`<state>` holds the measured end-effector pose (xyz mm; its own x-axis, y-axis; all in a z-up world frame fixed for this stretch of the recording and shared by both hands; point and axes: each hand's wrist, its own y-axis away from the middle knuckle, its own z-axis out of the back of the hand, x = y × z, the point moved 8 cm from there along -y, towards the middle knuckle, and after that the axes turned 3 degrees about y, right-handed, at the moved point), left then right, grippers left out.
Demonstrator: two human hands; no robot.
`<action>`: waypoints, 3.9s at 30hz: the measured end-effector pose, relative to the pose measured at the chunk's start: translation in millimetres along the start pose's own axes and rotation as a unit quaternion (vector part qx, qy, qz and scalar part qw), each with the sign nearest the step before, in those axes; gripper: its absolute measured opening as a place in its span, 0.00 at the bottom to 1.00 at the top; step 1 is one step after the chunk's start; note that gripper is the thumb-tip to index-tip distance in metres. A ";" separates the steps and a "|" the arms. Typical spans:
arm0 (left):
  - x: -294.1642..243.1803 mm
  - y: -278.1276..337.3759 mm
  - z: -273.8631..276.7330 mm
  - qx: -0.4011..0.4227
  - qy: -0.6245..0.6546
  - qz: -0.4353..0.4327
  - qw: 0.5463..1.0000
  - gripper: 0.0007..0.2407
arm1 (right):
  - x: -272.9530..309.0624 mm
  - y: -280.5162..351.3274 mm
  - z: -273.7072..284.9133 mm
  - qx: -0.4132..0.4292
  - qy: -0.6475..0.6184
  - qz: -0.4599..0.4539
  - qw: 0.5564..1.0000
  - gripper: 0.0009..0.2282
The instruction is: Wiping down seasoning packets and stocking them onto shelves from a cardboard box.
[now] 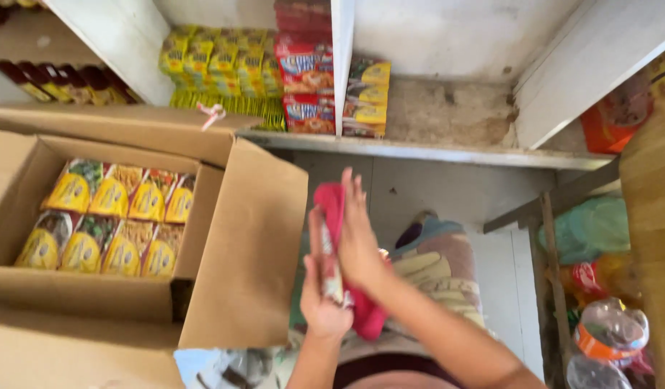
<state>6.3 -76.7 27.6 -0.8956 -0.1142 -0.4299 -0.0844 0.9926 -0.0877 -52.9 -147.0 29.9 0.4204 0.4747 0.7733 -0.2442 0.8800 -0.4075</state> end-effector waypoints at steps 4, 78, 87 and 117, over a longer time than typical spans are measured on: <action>12.9 -6.7 83.3 0.022 0.132 0.031 0.990 0.27 | 68.1 58.1 -10.0 0.083 -0.024 0.096 0.992 0.31; 47.7 -32.4 73.9 -0.165 0.114 0.103 0.974 0.33 | 86.7 58.6 9.5 0.104 0.095 0.298 0.944 0.22; 39.2 -24.8 68.9 0.163 0.287 0.005 0.944 0.27 | 90.5 44.9 8.2 0.070 0.129 0.243 0.959 0.24; -18.1 2.5 19.4 -0.134 -0.077 -0.046 0.987 0.33 | -12.0 54.4 14.2 -0.005 -0.015 0.266 0.964 0.20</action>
<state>30.8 -73.0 17.7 -0.8035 -0.1881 -0.5648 -0.2925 0.9511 0.0993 -83.6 -105.1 5.4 0.2127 0.8583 0.4670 -0.4100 0.5122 -0.7547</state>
